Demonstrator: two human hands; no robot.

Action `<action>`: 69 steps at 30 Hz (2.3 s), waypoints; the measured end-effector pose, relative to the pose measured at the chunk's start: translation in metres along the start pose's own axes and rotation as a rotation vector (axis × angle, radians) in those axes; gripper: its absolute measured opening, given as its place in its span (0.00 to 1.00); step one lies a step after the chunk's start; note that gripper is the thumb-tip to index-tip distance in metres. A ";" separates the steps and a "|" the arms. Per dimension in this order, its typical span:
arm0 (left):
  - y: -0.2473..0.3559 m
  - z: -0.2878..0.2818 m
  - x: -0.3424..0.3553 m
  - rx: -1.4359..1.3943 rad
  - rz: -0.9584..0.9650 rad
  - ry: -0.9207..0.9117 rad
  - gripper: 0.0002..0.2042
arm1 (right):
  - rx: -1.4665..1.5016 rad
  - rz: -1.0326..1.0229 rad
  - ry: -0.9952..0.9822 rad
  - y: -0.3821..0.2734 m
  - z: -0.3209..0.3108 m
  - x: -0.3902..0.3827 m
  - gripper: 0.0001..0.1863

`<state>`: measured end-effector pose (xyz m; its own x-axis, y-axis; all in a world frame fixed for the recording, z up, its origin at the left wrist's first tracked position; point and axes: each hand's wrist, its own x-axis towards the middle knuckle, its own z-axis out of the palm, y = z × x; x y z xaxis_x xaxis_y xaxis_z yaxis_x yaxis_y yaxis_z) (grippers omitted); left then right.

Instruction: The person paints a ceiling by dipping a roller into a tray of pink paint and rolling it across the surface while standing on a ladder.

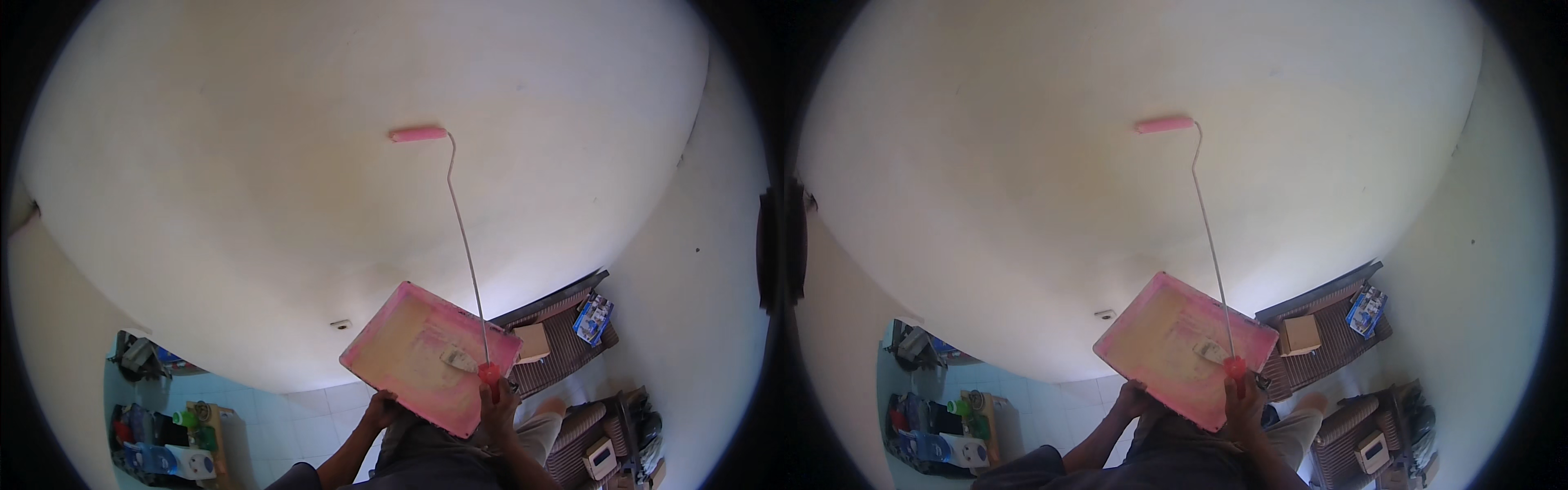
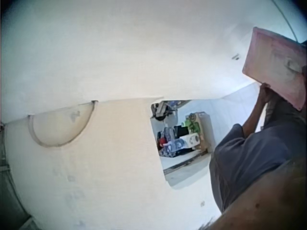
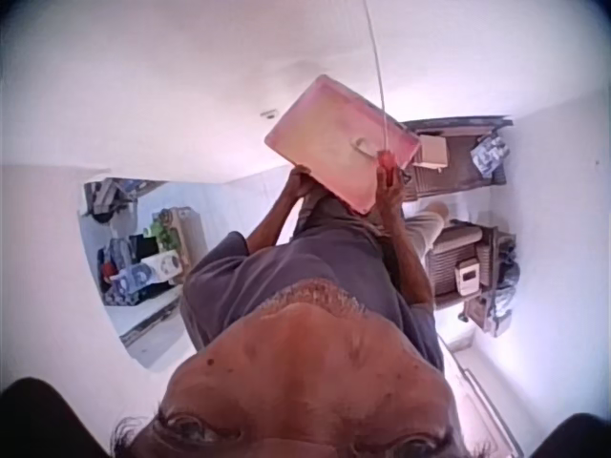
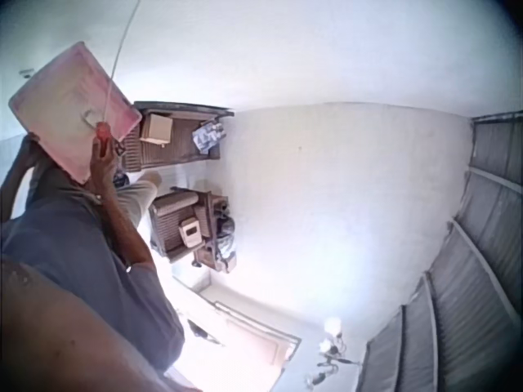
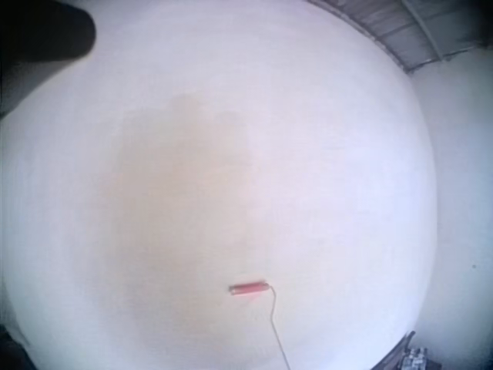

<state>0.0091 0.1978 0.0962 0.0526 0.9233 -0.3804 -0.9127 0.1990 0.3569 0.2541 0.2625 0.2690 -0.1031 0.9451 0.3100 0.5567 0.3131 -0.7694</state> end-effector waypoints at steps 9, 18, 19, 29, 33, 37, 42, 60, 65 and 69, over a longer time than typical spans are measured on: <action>-0.001 -0.019 0.005 -0.019 0.006 0.056 0.22 | 0.079 -0.111 0.084 -0.043 0.006 0.115 0.15; -0.002 -0.025 0.006 -0.013 0.022 0.088 0.25 | -0.154 -0.035 -0.114 -0.005 -0.046 0.063 0.14; -0.004 -0.023 0.010 -0.038 0.033 0.116 0.23 | -0.149 0.043 -0.121 0.008 -0.060 0.051 0.15; 0.002 0.004 0.002 -0.027 0.034 0.067 0.05 | -0.493 0.112 -0.494 0.049 -0.227 -0.018 0.20; 0.006 0.022 0.000 0.048 0.030 0.137 0.04 | -0.644 -0.008 -0.599 0.052 -0.236 -0.007 0.18; 0.004 0.013 0.002 0.066 0.039 0.093 0.03 | -0.657 0.045 -0.680 0.048 -0.234 0.014 0.17; 0.006 0.010 0.001 0.064 0.042 0.080 0.03 | -0.612 0.030 -0.692 0.045 -0.222 0.036 0.19; 0.002 0.018 -0.002 0.048 0.051 0.115 0.04 | -0.706 0.312 -0.545 0.030 -0.282 0.040 0.21; 0.001 0.011 -0.002 0.006 0.056 0.025 0.05 | -0.648 0.170 -0.503 0.030 -0.268 0.039 0.18; -0.001 0.012 -0.003 0.036 0.084 0.082 0.03 | -0.637 0.106 -0.517 0.031 -0.244 0.045 0.17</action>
<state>0.0142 0.1985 0.1073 -0.0585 0.9076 -0.4158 -0.8973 0.1347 0.4203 0.4679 0.2921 0.3950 -0.3032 0.9390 -0.1625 0.9293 0.2537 -0.2683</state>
